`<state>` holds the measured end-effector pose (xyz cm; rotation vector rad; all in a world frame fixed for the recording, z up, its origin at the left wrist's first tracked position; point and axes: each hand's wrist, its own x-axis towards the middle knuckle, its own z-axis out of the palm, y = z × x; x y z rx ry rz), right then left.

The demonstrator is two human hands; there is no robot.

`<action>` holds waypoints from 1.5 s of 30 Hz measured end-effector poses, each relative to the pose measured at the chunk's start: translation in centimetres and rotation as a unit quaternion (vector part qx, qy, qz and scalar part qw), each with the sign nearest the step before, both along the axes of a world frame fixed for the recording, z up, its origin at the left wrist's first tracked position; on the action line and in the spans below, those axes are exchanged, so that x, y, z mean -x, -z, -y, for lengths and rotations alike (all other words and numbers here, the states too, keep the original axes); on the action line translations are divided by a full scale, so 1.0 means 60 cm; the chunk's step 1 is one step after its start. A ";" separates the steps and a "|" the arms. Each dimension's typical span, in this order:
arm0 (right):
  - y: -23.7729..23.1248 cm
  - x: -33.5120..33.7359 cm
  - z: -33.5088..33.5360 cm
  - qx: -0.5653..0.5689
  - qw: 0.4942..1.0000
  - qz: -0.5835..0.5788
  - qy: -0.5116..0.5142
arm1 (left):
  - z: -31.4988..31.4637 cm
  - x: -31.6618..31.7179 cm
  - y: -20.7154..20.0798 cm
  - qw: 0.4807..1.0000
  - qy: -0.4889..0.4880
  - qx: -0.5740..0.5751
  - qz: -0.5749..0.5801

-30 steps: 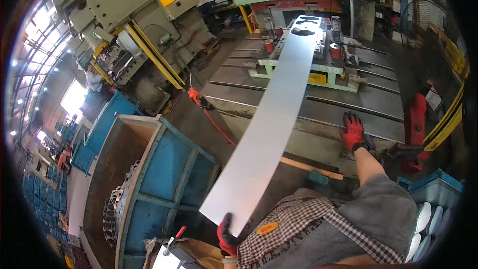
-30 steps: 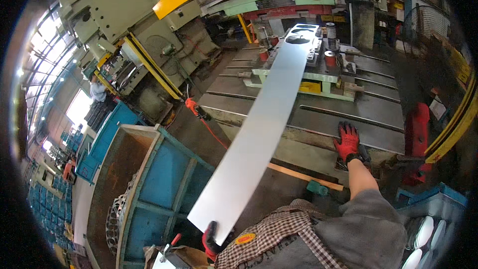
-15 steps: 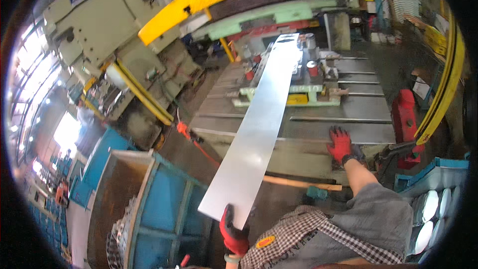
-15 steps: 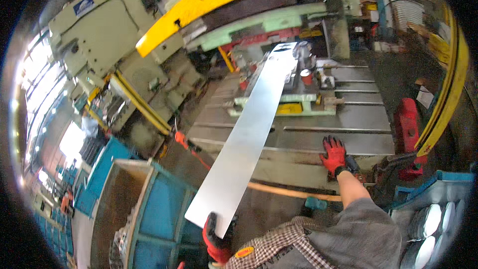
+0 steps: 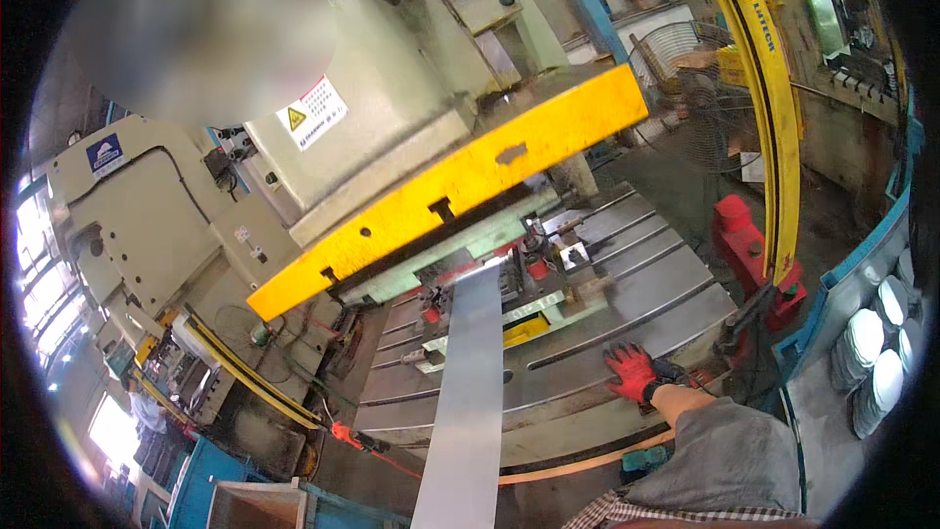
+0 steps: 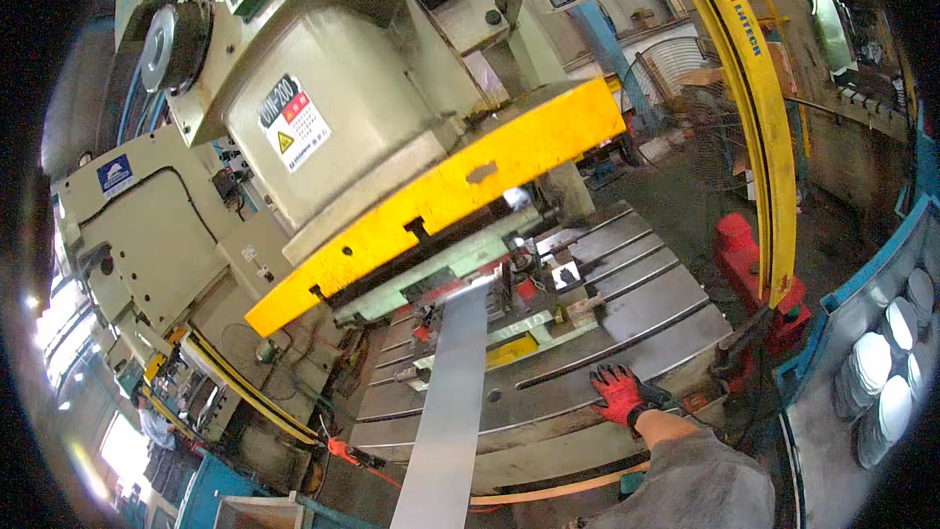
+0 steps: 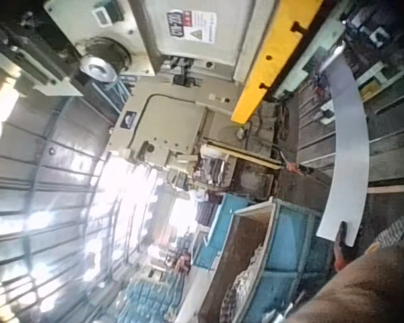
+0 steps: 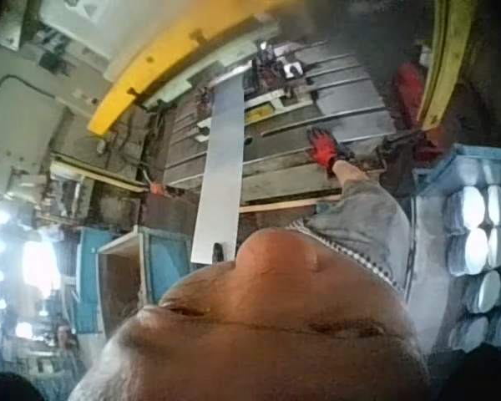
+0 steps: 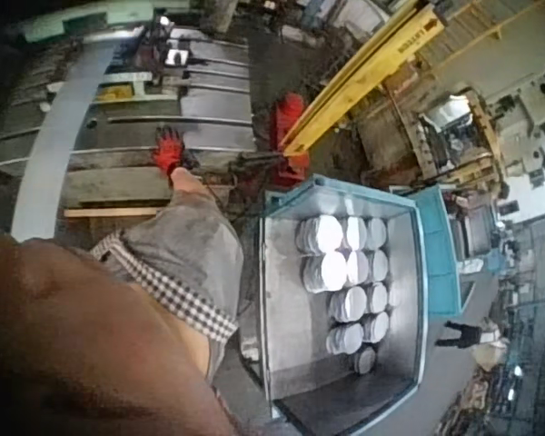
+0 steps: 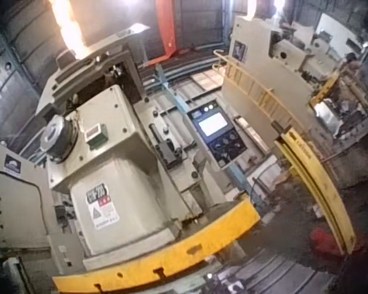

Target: Operating a stamping press to produce circular metal parts from sheet metal.

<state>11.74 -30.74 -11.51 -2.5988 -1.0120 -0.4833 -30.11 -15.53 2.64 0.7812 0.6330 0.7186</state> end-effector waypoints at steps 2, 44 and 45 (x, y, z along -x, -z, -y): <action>-0.010 -0.001 -0.002 -0.014 1.000 0.006 -0.004 | -0.010 -0.007 0.001 1.000 0.010 0.000 -0.002; -0.030 0.004 -0.011 -0.018 0.999 0.002 -0.031 | -0.036 -0.142 -0.003 0.915 -0.003 -0.397 -0.069; -0.033 0.007 -0.011 -0.024 0.999 0.012 -0.029 | -0.036 -0.136 0.006 0.916 -0.006 -0.395 -0.073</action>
